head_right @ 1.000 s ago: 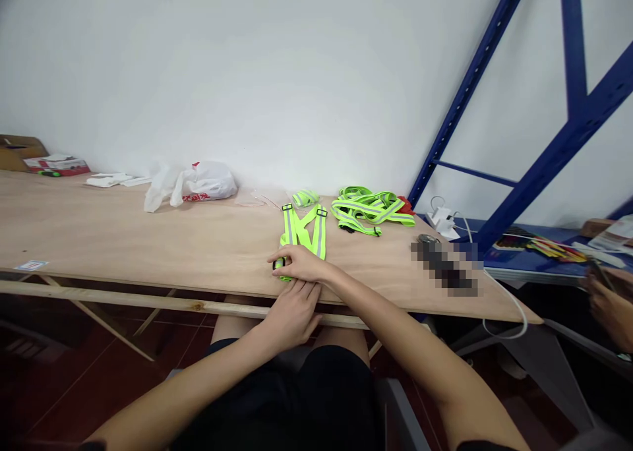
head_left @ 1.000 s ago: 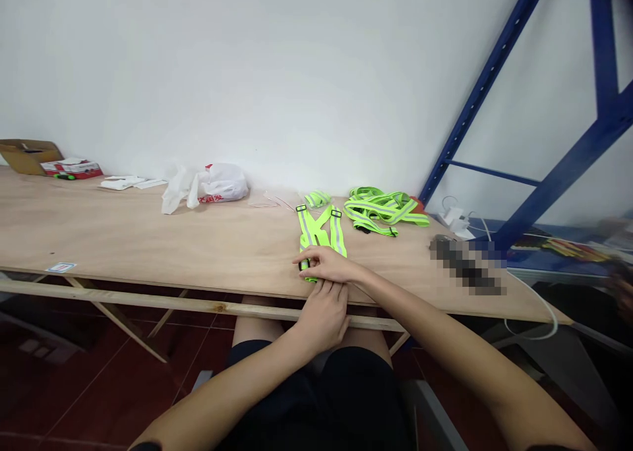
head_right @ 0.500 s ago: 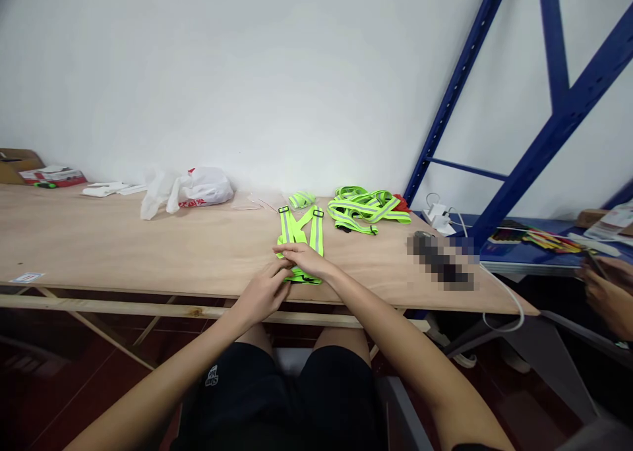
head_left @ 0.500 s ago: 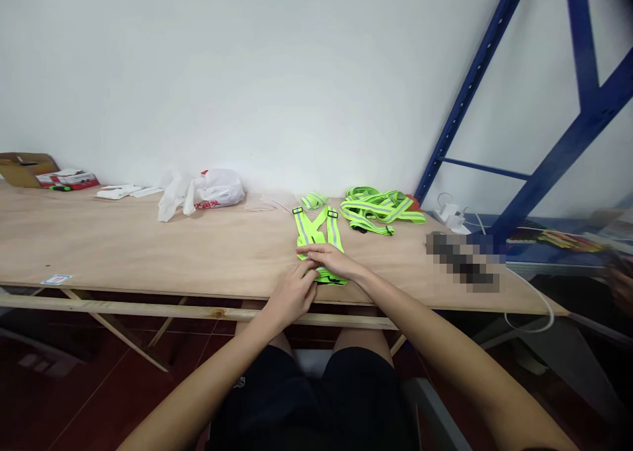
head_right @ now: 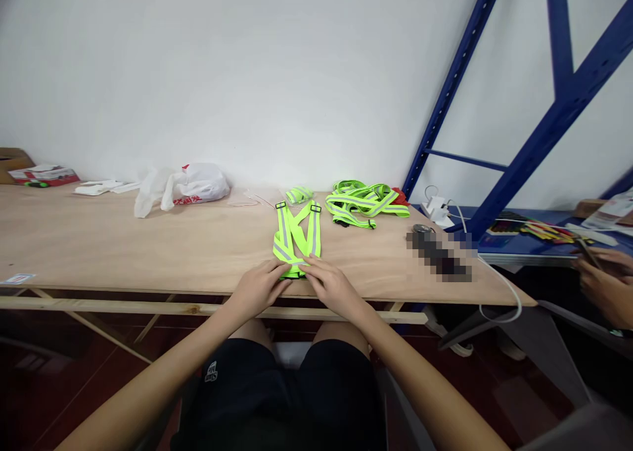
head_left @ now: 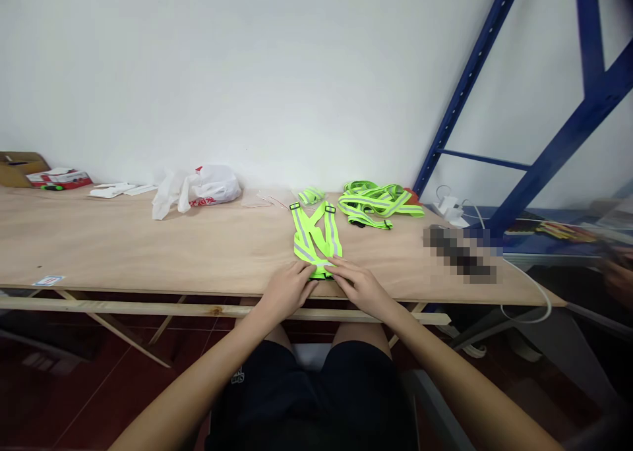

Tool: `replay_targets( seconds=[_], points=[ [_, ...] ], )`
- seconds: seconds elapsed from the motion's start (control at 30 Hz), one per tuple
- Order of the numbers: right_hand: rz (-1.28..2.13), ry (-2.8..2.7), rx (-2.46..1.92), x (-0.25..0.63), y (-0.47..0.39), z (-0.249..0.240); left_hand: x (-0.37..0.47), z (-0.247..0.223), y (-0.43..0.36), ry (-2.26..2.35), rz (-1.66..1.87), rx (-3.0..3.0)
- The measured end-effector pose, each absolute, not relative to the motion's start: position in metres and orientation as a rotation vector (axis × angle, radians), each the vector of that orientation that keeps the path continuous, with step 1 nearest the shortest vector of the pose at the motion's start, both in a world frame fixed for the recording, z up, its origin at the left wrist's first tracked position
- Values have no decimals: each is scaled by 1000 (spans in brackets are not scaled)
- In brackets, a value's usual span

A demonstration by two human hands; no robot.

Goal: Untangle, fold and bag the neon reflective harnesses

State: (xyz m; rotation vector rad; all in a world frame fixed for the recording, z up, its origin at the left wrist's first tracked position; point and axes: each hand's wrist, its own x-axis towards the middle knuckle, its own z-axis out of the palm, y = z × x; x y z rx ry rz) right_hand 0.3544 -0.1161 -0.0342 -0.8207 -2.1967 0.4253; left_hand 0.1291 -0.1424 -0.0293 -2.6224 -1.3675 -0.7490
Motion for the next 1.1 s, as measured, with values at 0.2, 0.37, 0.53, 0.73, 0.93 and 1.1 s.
replay_targets(
  seconds=[0.2, 0.37, 0.53, 0.73, 0.93, 1.1],
  points=[
    [359, -2216, -865, 357, -112, -38, 135, -17, -137, -1382, -597, -2619],
    [320, -2276, -857, 358, -109, -34, 136, -16, -121, -1378, -535, -2646],
    [297, -2390, -876, 359, -104, -24, 136, -16, -114, -1475, -432, -2730],
    [284, -2442, -883, 359, -105, -18, 134, -16, -122, -1440, -430, -2738],
    [155, -2475, -812, 363, -126, -28, 129, -36, -151, -1404, -474, -2612],
    [-1, -2416, -772, 364, -143, -45, 123, -50, -168, -1363, -538, -2619]
  ],
)
